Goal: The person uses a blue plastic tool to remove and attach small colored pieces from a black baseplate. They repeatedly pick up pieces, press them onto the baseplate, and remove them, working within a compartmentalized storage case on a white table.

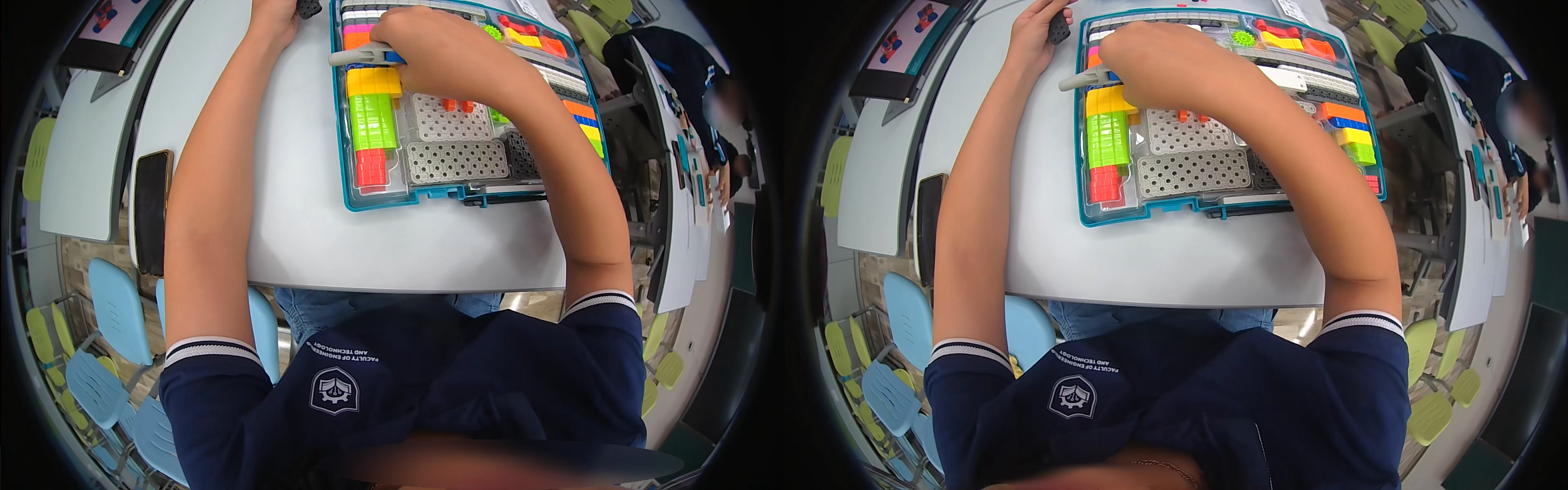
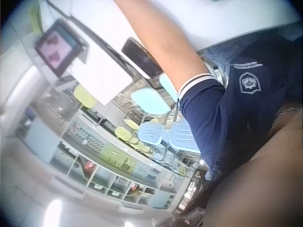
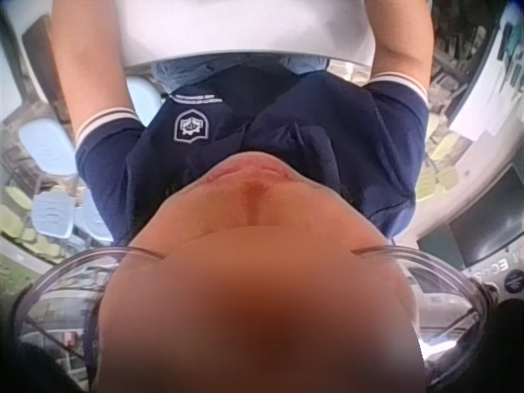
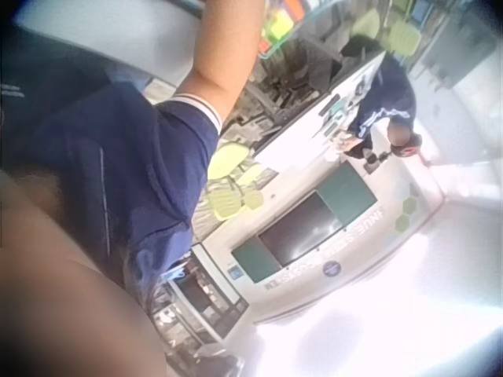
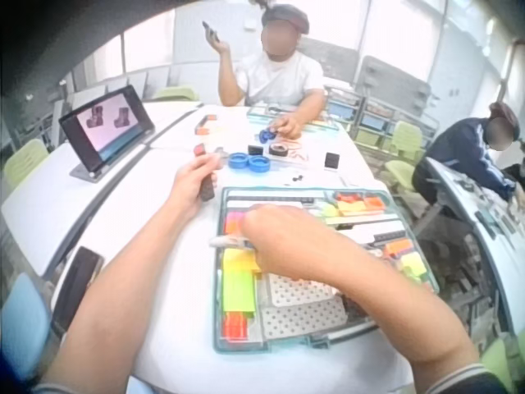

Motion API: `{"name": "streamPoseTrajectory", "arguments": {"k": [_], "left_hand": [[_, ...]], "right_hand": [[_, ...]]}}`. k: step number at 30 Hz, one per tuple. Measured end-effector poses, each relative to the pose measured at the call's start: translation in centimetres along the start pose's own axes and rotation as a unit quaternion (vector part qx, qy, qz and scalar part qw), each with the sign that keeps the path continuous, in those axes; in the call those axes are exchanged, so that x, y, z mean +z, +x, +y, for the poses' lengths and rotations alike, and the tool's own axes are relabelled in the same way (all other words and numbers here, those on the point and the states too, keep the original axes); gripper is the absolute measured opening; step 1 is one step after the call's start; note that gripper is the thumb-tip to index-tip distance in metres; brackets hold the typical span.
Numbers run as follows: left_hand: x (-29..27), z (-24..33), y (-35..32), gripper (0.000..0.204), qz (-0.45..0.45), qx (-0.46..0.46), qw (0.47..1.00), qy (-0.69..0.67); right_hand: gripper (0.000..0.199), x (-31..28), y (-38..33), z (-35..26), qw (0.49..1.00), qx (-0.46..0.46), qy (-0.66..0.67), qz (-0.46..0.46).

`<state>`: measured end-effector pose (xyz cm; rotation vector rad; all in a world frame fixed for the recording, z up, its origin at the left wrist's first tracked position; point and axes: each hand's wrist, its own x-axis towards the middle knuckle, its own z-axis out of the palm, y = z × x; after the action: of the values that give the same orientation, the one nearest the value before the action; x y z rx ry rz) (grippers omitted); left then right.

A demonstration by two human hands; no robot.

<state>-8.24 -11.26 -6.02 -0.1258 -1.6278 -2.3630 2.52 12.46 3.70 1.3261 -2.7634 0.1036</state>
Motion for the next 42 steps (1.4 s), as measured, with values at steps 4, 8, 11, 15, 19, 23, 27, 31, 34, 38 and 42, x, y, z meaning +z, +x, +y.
{"name": "streamPoseTrajectory", "arguments": {"k": [4,8,11,15,19,23,27,31,34,38,42], "left_hand": [[-0.1,-0.1,0.0,0.019,0.004,-0.003,1.000,-0.015],[-0.2,-0.1,-0.1,0.018,-0.001,-0.003,1.000,-0.019],[0.0,0.0,-0.1,0.018,0.005,-0.003,1.000,-0.011],[0.1,-0.1,-0.1,0.017,0.012,-0.001,1.000,-0.002],[0.0,0.0,-0.1,0.018,0.005,-0.007,1.000,0.023],[1.0,0.9,-0.8,0.020,0.021,0.030,0.999,0.036],[3.7,2.9,-2.1,0.019,0.035,0.098,0.993,0.054],[7.0,5.1,-4.0,0.016,-0.018,0.094,0.992,0.086],[9.5,6.1,-6.0,0.019,-0.097,0.084,0.977,0.173],[12.6,6.3,-9.2,0.024,-0.177,0.074,0.967,0.170],[13.5,7.1,-10.5,0.025,-0.191,0.044,0.969,0.149]], "right_hand": [[0.024,0.1,0.3,0.2,1.000,0.001,-0.002,0.009],[0.024,-0.7,0.2,-0.4,1.000,0.010,0.010,-0.002],[0.022,-2.3,-0.5,-1.0,0.999,0.016,0.019,0.030],[0.016,-5.6,-3.0,0.4,0.992,0.025,0.050,0.117],[0.029,-5.7,-5.4,1.9,0.989,0.136,0.002,0.064],[0.041,-3.4,-7.0,2.1,0.982,0.186,0.023,0.011],[0.038,-2.2,-6.6,2.2,0.985,0.169,0.031,0.001],[0.029,-2.7,-6.7,2.1,0.979,0.191,0.048,0.054],[0.027,-3.8,-7.0,2.7,0.971,0.190,0.051,0.134],[0.028,-4.0,-6.9,2.7,0.943,0.126,-0.028,0.308],[0.028,-3.3,-6.8,2.1,0.925,0.091,-0.051,0.366]]}}
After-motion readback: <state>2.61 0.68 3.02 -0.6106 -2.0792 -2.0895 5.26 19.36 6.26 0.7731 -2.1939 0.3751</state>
